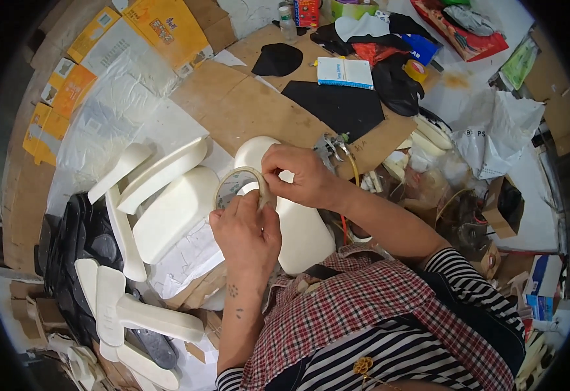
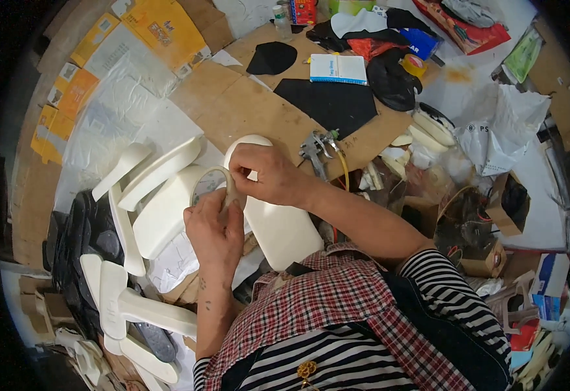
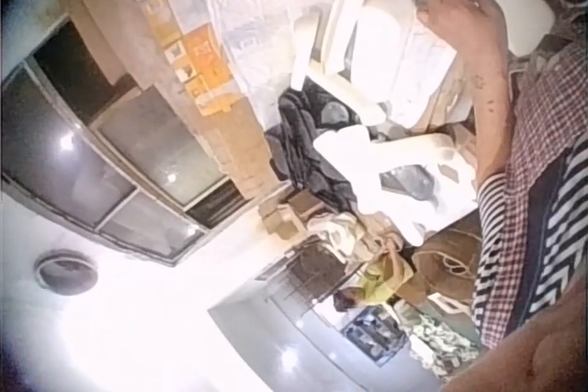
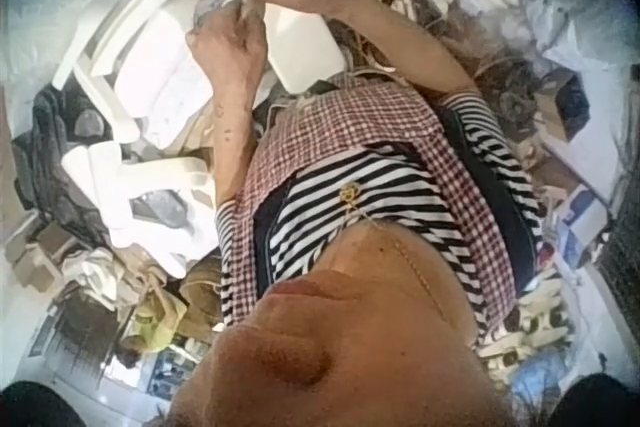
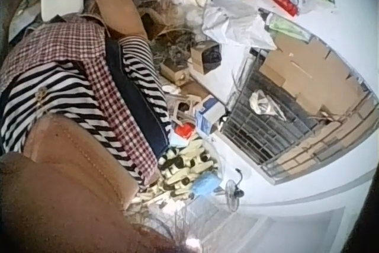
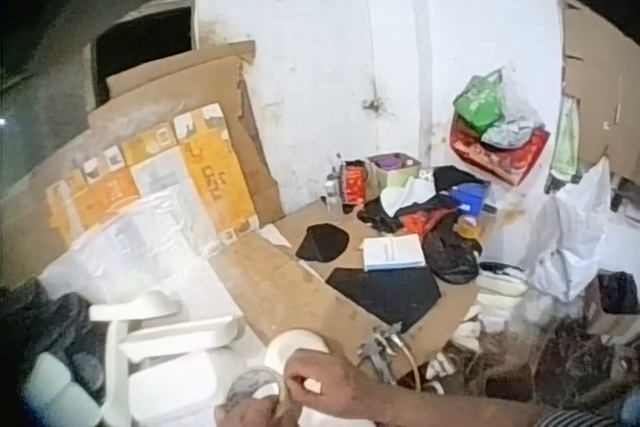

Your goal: Fitting foam pads onto plastic bases and securing them with adhesive tape.

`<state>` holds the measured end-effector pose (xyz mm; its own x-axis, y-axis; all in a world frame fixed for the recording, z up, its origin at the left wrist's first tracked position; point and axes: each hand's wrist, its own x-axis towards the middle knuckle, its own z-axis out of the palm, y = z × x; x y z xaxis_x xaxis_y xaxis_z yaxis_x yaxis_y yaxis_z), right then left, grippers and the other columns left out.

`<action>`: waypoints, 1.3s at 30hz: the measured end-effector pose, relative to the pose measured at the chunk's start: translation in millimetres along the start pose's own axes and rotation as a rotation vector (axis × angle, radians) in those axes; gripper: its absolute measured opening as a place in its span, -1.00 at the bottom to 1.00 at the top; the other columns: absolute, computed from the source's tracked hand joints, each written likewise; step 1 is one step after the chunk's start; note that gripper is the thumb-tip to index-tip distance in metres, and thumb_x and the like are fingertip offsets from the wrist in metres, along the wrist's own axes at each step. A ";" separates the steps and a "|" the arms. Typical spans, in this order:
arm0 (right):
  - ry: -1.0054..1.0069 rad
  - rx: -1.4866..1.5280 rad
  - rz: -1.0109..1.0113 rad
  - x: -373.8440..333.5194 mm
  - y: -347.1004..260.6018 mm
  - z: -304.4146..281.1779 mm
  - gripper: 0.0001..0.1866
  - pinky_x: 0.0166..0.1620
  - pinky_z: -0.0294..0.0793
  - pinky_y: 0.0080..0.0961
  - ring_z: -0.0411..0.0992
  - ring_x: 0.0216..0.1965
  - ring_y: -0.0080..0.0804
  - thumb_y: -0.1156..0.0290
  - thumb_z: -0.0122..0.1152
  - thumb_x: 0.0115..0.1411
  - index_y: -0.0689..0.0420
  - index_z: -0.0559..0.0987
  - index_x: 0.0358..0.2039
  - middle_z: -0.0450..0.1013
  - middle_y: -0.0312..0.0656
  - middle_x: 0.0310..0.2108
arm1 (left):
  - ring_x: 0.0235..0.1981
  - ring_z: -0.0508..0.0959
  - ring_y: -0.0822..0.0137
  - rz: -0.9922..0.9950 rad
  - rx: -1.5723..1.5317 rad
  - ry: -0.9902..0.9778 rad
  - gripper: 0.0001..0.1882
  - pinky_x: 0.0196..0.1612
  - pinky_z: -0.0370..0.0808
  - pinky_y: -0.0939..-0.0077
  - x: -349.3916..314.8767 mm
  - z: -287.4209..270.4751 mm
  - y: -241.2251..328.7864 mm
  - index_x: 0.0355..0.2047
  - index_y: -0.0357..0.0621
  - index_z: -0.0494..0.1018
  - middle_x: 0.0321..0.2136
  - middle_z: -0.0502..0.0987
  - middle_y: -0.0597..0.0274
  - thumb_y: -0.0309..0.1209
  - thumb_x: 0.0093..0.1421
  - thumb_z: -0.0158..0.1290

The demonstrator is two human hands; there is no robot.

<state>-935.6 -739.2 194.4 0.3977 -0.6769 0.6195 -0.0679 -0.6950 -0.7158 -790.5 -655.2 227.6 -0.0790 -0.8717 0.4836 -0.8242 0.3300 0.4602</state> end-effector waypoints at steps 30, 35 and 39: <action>-0.255 0.501 0.652 32.2 11.2 -13.1 -0.83 -0.26 0.42 -0.61 0.41 -0.39 -0.56 0.40 0.06 0.20 0.23 0.51 -0.28 0.45 -0.28 -0.43 | -0.46 0.41 0.11 0.189 0.206 -0.139 -0.78 -0.27 0.23 0.30 29.0 -25.9 -14.2 -0.31 -0.20 0.45 -0.52 0.44 0.12 -0.50 -0.04 0.04; -0.302 0.087 0.292 35.1 25.6 -19.0 -0.77 -0.33 0.41 -0.53 0.45 -0.42 -0.42 0.31 0.08 0.12 0.23 0.53 -0.39 0.50 -0.17 -0.47 | -0.46 0.41 0.13 0.228 0.170 -0.127 -0.78 -0.27 0.22 0.29 35.7 -19.1 -18.3 -0.33 -0.22 0.45 -0.54 0.41 0.14 -0.49 -0.05 0.04; -0.216 0.142 0.386 31.8 27.5 -14.4 -0.78 -0.27 0.43 -0.46 0.45 -0.41 -0.35 0.33 0.11 0.07 0.25 0.53 -0.42 0.50 -0.10 -0.46 | -0.43 0.41 0.08 0.223 0.192 -0.126 -0.78 -0.24 0.24 0.27 42.0 -15.5 -15.4 -0.32 -0.25 0.45 -0.49 0.45 0.09 -0.51 -0.04 0.04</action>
<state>-938.0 -783.2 199.1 0.5505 -0.8029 0.2288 -0.1281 -0.3521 -0.9271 -772.4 -691.3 252.4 -0.3287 -0.8276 0.4549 -0.8684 0.4542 0.1988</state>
